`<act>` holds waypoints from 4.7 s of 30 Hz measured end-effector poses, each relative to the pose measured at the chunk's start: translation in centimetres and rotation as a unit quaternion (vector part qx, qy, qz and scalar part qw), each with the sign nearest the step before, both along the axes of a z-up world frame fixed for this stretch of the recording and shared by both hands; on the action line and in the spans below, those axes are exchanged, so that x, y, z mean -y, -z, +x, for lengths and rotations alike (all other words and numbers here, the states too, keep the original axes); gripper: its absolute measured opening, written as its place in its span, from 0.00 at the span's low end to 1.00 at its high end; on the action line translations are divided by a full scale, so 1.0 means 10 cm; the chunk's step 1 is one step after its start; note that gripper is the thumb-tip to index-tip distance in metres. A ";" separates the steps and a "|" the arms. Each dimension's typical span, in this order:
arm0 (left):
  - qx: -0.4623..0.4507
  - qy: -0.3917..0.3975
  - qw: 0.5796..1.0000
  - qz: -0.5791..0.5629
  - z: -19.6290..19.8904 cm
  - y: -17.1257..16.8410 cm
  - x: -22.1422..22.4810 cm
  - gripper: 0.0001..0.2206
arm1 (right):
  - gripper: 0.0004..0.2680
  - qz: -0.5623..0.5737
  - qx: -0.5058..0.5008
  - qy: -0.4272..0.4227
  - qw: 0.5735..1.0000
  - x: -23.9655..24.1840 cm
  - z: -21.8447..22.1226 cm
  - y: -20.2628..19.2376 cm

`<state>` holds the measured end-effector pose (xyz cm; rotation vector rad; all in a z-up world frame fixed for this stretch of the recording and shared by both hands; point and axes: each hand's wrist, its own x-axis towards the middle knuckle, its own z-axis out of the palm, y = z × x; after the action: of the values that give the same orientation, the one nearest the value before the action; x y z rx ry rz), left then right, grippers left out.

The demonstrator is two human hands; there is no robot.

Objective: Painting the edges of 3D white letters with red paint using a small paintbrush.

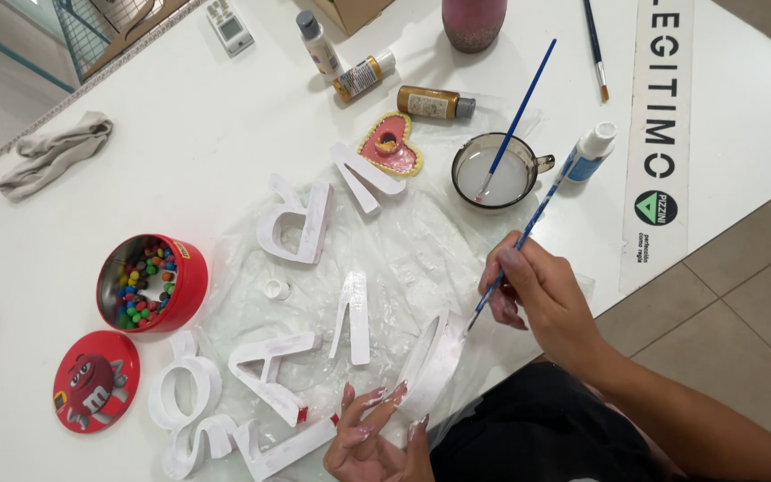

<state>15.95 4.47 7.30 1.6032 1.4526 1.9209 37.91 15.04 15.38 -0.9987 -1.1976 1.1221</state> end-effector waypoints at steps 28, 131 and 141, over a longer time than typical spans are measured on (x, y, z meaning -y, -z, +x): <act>0.031 0.002 0.999 0.016 -0.08 0.17 -0.03 0.33 | 0.14 0.283 0.222 -0.033 0.933 -0.04 -0.22 -0.38; -0.406 0.037 0.911 0.062 0.22 -0.64 -0.47 0.31 | 0.08 0.145 0.091 0.222 0.960 0.27 0.73 0.19; -0.128 0.088 0.978 -0.138 0.06 -0.59 -0.05 0.17 | 0.05 0.137 0.144 0.136 0.970 0.49 0.55 0.21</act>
<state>16.53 4.94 13.17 1.8234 1.5336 1.3889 43.38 10.09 13.28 -1.0950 -1.3555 0.5899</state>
